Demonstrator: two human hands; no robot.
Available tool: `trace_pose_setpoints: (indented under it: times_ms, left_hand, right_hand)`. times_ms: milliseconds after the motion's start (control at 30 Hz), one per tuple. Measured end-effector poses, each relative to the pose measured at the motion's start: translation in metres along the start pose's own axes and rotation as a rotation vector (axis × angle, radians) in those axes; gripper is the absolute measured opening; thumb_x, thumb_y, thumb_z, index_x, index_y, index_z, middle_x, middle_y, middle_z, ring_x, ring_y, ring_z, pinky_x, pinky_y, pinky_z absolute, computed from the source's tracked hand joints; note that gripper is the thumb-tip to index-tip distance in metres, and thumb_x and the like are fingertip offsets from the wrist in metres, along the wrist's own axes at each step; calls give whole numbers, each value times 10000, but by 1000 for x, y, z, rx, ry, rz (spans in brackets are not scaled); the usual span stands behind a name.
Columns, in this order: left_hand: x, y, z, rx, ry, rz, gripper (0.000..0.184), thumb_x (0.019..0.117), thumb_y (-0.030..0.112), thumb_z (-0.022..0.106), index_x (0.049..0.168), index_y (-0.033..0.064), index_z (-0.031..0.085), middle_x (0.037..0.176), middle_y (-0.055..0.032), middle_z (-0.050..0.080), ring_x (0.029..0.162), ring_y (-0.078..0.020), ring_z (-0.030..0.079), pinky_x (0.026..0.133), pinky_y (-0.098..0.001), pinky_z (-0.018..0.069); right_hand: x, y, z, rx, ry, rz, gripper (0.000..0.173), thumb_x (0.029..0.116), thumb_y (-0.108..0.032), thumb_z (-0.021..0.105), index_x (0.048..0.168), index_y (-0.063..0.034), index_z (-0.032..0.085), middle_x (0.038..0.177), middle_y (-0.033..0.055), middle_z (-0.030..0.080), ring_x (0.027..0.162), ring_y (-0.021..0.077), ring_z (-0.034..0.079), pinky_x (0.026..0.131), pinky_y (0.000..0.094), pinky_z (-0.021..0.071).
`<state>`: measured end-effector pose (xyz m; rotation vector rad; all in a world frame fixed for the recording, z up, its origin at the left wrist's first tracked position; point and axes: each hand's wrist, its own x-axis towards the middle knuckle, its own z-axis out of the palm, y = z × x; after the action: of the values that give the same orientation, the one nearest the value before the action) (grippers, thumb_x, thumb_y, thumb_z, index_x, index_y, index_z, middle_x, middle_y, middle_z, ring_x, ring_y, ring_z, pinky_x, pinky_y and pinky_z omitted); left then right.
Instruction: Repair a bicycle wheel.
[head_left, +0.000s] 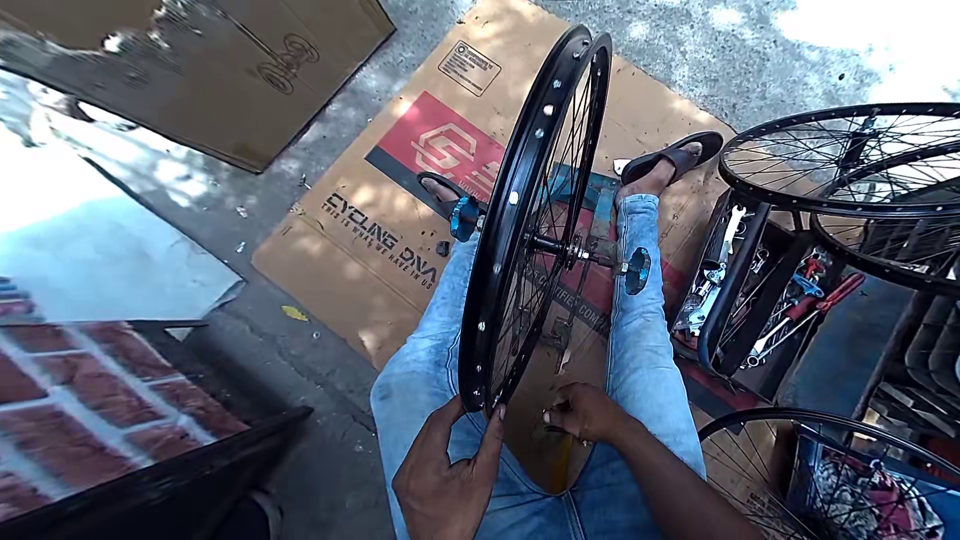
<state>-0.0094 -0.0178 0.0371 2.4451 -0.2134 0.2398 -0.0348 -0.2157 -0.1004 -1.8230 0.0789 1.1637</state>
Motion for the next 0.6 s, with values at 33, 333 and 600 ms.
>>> trace_pose_setpoints:
  times_ms: [33,333,600]
  left_hand:
    - [-2,-2,0,-5,-1,4,388,862,298,771,1055,-35,729,984,-122,758,951,-110,736,896,-267,596]
    - [7,5,-4,6,24,46,678,890,456,740,1292,-74,606,1158,-192,707,1095,-192,682,998,-349,539]
    - [-35,-33,6,407,-423,-132,738,881,564,594,1342,-11,623,1325,-184,660,1239,-381,623,1145,-616,342]
  right_hand:
    - [0,0,-1,5,0,-2,427,994,-478,581,1070,-79,712,999,106,707,952,258,678,876,534,521]
    - [3,0,-2,-14,-3,-21,454,994,-495,570,1035,-62,703,955,122,689,909,278,666,844,544,515]
    - [3,-1,-4,-16,0,-21,444,996,-493,569,1036,-71,702,960,114,689,915,268,665,845,531,514]
